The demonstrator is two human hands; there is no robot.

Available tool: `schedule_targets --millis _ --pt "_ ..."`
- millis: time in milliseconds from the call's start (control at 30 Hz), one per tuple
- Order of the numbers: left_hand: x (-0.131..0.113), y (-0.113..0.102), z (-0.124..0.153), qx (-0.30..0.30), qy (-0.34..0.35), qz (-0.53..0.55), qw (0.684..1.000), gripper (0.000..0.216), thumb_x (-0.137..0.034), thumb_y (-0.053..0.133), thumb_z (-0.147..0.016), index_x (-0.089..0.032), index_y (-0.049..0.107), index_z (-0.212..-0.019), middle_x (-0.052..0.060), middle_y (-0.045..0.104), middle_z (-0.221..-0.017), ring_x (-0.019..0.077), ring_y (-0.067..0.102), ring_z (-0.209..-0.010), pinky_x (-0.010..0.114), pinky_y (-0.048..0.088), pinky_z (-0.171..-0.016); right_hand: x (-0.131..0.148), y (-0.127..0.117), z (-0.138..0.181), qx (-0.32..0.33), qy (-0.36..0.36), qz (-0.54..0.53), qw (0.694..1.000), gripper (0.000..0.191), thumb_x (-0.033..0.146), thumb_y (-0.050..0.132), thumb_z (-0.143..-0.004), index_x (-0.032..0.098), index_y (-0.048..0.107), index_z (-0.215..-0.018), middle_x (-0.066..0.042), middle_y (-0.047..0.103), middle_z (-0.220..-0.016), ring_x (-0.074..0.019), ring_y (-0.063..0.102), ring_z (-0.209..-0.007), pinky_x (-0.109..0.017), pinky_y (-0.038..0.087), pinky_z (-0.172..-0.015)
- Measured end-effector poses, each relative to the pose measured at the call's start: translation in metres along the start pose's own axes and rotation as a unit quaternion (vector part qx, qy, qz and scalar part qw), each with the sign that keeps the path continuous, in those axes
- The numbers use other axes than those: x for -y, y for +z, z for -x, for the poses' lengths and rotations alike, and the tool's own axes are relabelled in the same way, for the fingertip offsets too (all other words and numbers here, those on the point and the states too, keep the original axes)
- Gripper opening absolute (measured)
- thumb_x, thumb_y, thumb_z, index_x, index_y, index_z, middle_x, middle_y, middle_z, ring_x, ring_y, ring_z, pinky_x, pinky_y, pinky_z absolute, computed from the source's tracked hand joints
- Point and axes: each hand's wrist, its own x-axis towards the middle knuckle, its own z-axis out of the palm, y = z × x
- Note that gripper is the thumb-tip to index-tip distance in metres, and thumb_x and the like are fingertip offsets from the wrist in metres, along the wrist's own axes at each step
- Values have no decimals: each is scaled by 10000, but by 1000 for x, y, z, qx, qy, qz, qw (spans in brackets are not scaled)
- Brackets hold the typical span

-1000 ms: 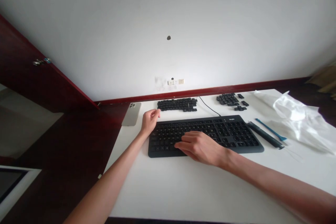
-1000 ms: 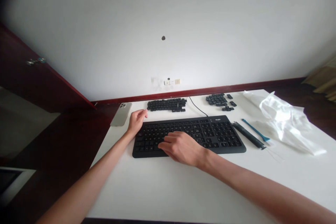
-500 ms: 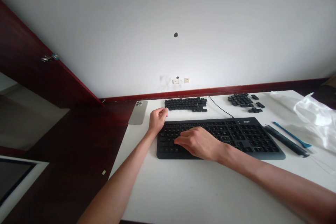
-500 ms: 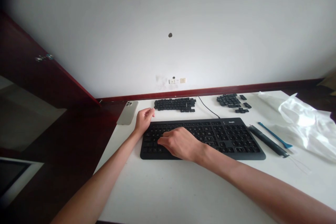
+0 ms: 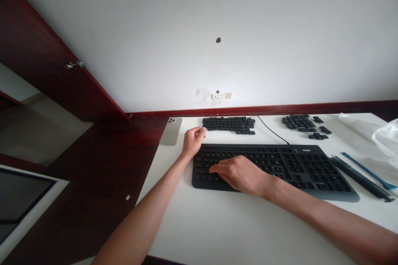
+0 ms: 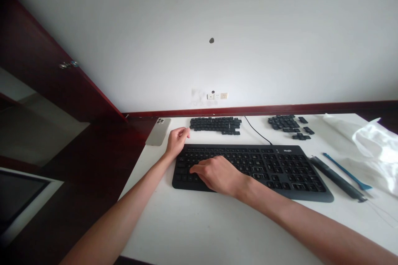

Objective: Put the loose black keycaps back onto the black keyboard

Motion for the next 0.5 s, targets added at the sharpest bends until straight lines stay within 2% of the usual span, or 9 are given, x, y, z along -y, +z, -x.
schedule_targets --millis 233,500 --pt "1 0 -1 7 0 6 1000 450 -468 563 -972 -178 560 -628 -19 506 -587 112 395 -563 272 295 -588 6 7 3 -21 -46 -19 999 328 135 503 -1029 227 764 -1206 -29 795 -869 -156 697 -657 -297 381 -585" --pt "0 0 0 12 -1 -4 1000 467 -491 553 -975 -177 559 -628 -16 518 -595 116 423 -575 265 306 -594 4 9 3 -35 -32 -13 999 295 182 496 -1062 226 750 -1205 -41 795 -891 -157 712 -683 -284 427 -607"
